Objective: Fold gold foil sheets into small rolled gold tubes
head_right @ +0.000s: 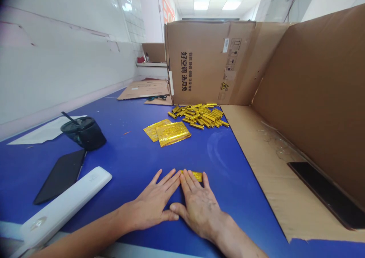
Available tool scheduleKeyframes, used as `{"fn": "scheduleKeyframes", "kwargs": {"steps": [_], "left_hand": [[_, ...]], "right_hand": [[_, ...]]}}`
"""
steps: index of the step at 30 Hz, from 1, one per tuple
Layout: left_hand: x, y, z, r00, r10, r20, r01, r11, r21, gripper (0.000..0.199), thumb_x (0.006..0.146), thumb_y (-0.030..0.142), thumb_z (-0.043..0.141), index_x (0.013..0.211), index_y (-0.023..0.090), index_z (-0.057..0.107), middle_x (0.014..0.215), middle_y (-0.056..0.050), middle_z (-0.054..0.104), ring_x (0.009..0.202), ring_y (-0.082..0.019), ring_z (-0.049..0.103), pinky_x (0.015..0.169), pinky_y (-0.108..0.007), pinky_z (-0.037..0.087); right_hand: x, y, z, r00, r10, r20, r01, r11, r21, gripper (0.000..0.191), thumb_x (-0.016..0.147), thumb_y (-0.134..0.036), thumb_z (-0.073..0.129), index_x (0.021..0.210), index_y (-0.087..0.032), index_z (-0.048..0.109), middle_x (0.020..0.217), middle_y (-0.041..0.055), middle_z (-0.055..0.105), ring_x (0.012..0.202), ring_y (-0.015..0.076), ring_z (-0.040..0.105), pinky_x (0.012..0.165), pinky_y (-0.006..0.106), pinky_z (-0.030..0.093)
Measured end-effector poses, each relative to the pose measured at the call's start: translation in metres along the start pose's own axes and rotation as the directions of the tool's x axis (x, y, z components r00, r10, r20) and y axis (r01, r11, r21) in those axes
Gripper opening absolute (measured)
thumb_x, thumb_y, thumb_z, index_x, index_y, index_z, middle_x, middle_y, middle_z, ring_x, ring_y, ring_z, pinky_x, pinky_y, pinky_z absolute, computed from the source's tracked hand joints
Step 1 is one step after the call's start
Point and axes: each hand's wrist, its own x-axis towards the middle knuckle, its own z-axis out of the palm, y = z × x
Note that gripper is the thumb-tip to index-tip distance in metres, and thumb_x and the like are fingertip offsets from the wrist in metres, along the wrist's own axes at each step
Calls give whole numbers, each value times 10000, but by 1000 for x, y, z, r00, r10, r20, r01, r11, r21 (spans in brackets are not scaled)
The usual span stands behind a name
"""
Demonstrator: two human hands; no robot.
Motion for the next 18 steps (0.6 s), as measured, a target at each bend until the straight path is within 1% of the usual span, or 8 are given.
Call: {"fn": "scheduleKeyframes", "kwargs": {"steps": [3, 8, 11, 14, 15, 18], "left_hand": [[0, 0, 0, 1000, -2, 2, 2, 1000, -3, 826, 738, 642, 349, 1341, 204, -7, 1404, -60, 74, 1275, -250, 28, 982, -534, 25], [-3, -1, -3, 1000, -9, 12, 9, 1000, 14, 808, 746, 646, 324, 1343, 185, 35, 1402, -72, 78, 1274, -256, 36, 983, -530, 37], [-2, 3, -9, 999, -19, 26, 18, 1000, 24, 804, 738, 665, 302, 1341, 176, 91, 1395, -87, 125, 1269, -273, 78, 978, -539, 51], [9, 16, -16, 997, -77, -5, 77, 996, 40, 830, 722, 705, 228, 1327, 138, 182, 1362, -131, 228, 1257, -301, 121, 974, -546, 22], [16, 22, -17, 996, -78, -29, 79, 996, 41, 844, 722, 709, 201, 1326, 120, 178, 1360, -145, 227, 1260, -295, 109, 979, -537, 11], [36, 38, -15, 999, -1, -47, 2, 1000, 14, 897, 702, 729, 196, 1337, 101, 106, 1387, -149, 111, 1272, -273, 25, 991, -511, 21]], "right_hand": [[1, 5, 5, 1000, -27, -8, 27, 1000, 4, 693, 812, -559, 271, 1333, -116, 159, 1378, 126, 165, 1261, 243, 129, 1003, 516, 114], [-19, 31, 8, 1000, -5, -27, 3, 999, -45, 636, 820, -539, 290, 1337, -195, 152, 1378, 88, 197, 1257, 240, 156, 991, 537, 128], [-24, 34, 12, 998, 9, -68, -14, 997, -77, 636, 818, -524, 313, 1339, -197, 149, 1377, 92, 200, 1254, 245, 171, 990, 532, 143], [-22, 31, 16, 996, 19, -91, -29, 993, -118, 633, 813, -488, 353, 1337, -177, 180, 1376, 106, 198, 1250, 255, 183, 986, 532, 154], [-21, 30, 17, 995, 21, -94, -33, 991, -131, 629, 812, -462, 367, 1337, -168, 185, 1375, 112, 197, 1249, 259, 183, 984, 534, 157], [-20, 29, 18, 996, 0, -91, -15, 988, -156, 629, 797, -348, 407, 1342, -149, 164, 1372, 126, 203, 1251, 266, 175, 977, 547, 153]]}}
